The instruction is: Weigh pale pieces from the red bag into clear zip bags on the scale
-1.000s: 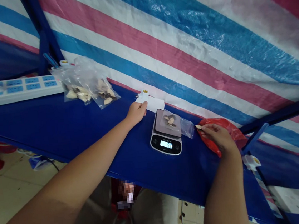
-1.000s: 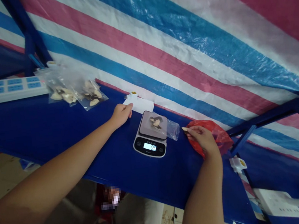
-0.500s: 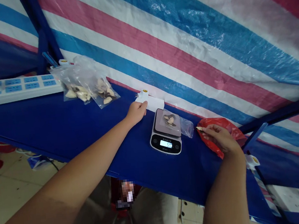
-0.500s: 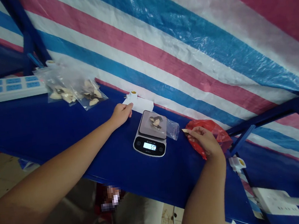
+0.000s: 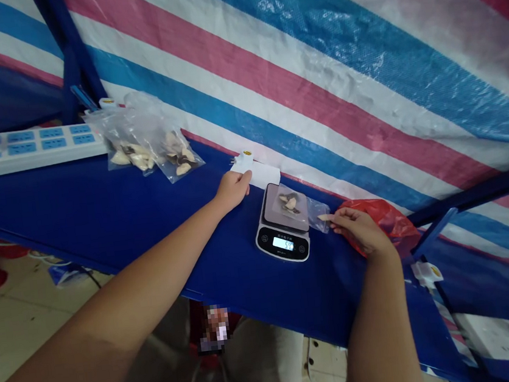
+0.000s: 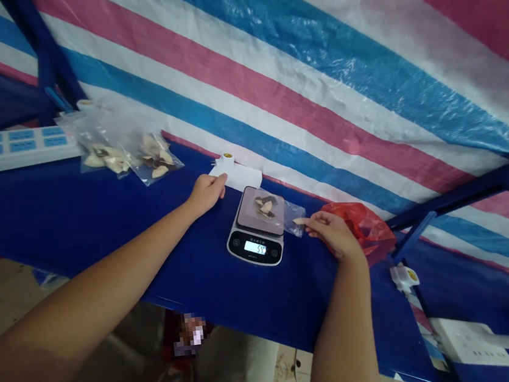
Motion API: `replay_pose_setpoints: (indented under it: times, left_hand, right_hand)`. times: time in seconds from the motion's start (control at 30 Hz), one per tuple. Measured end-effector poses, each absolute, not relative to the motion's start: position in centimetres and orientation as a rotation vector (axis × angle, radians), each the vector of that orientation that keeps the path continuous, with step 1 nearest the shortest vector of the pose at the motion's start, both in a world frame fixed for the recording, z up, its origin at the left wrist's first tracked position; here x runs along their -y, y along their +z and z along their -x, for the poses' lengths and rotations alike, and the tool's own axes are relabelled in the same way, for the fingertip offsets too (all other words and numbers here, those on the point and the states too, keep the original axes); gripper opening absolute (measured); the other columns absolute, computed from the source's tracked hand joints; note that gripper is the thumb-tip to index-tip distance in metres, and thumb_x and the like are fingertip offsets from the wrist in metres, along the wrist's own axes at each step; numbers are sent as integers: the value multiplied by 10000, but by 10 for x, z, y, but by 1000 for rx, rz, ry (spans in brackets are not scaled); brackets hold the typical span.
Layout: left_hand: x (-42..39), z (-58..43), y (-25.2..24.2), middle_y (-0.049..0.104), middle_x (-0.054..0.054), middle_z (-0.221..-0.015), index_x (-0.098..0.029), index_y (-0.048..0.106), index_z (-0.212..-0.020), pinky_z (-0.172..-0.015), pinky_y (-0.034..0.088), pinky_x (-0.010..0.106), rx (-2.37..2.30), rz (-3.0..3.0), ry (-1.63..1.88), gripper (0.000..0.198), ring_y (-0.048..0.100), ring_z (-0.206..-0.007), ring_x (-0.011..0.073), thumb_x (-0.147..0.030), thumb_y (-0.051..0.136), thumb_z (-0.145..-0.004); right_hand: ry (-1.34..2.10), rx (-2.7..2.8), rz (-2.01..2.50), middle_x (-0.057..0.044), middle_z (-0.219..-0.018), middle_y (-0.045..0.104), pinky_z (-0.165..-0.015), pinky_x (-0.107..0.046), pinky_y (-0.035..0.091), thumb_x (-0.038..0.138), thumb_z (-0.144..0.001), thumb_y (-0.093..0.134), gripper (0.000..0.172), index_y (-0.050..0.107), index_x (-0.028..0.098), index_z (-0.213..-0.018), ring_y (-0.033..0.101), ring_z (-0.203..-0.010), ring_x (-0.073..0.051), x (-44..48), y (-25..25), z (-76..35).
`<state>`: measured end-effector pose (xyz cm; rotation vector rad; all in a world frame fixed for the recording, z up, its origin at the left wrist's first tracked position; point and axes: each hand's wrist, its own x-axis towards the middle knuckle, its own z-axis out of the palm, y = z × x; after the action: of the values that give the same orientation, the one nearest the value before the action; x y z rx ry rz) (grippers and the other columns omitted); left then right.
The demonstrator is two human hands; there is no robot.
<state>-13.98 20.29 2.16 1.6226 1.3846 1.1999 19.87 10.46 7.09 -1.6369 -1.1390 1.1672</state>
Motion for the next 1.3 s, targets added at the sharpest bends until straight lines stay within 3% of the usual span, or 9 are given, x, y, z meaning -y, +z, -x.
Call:
replay_pose_setpoints:
  times: [0.4, 0.57, 0.67, 0.73, 0.87, 1.0, 1.13, 1.23, 1.3]
  left_hand:
    - [-201, 139, 25, 496, 8, -395, -205, 546, -412, -687, 438, 291, -1380, -1625, 1195, 570, 523, -478, 147, -360, 461, -955]
    - [-201, 138, 25, 510, 11, -402, -204, 546, -410, -694, 442, 291, -1384, -1629, 1177, 569, 531, -487, 148, -359, 456, -950]
    - [-202, 138, 24, 541, 16, -425, -203, 551, -415, -699, 442, 290, -1384, -1638, 1162, 568, 546, -505, 149, -370, 455, -949]
    - [-202, 139, 24, 547, 16, -433, -201, 555, -423, -702, 443, 288, -1386, -1639, 1155, 568, 551, -512, 149, -384, 457, -951]
    - [-202, 139, 23, 541, 13, -431, -200, 562, -435, -701, 442, 290, -1387, -1637, 1152, 567, 549, -514, 150, -399, 451, -954]
    - [-203, 139, 23, 554, 15, -450, -197, 566, -445, -683, 430, 292, -1392, -1621, 1173, 559, 555, -524, 152, -405, 454, -952]
    - [-202, 140, 23, 549, 13, -450, -194, 578, -458, -673, 425, 293, -1392, -1617, 1177, 558, 548, -521, 152, -419, 453, -952]
    - [-203, 140, 23, 538, 12, -442, -194, 577, -457, -668, 421, 295, -1388, -1627, 1171, 560, 548, -518, 153, -423, 452, -952]
    - [-204, 140, 22, 541, 14, -443, -195, 576, -455, -671, 422, 295, -1385, -1640, 1174, 556, 552, -521, 155, -418, 456, -949]
  right_hand:
    - [1183, 1054, 1606, 10, -647, 657, -422, -170, 393, 459, -526, 955, 421, 708, 198, -745, 547, -552, -100, -116, 61, -171]
    - [1243, 1054, 1571, -41, -856, 760, -405, -172, 362, 414, -631, 877, 329, 744, 207, -849, 592, -563, -105, -115, 67, -161]
    - [1367, 1133, 1526, -97, -1096, 771, -370, -178, 291, 377, -687, 787, 342, 756, 192, -973, 649, -584, -119, -112, 74, -159]
    - [1363, 1134, 1516, -128, -1133, 765, -353, -183, 237, 346, -688, 725, 338, 748, 170, -977, 640, -551, -117, -111, 76, -163]
    - [1065, 1015, 1576, -81, -848, 763, -356, -196, 228, 324, -647, 643, 265, 708, 169, -853, 519, -445, -95, -116, 69, -178]
    - [521, 1067, 1760, -28, -660, 665, -445, -256, 370, 397, -722, 592, 244, 692, 187, -796, 522, -489, -142, -118, 65, -195]
    - [67, 1183, 2094, -141, -673, 685, -682, -395, 499, 445, -781, 596, 315, 712, 167, -687, 652, -739, -299, -109, 68, -219]
    - [-183, 1286, 2378, -254, -799, 719, -816, -510, 509, 426, -833, 534, 397, 782, 120, -779, 681, -890, -406, -102, 64, -246]
    - [-159, 1376, 2390, -266, -841, 724, -843, -529, 516, 360, -824, 517, 382, 806, 112, -853, 690, -927, -418, -100, 58, -266]
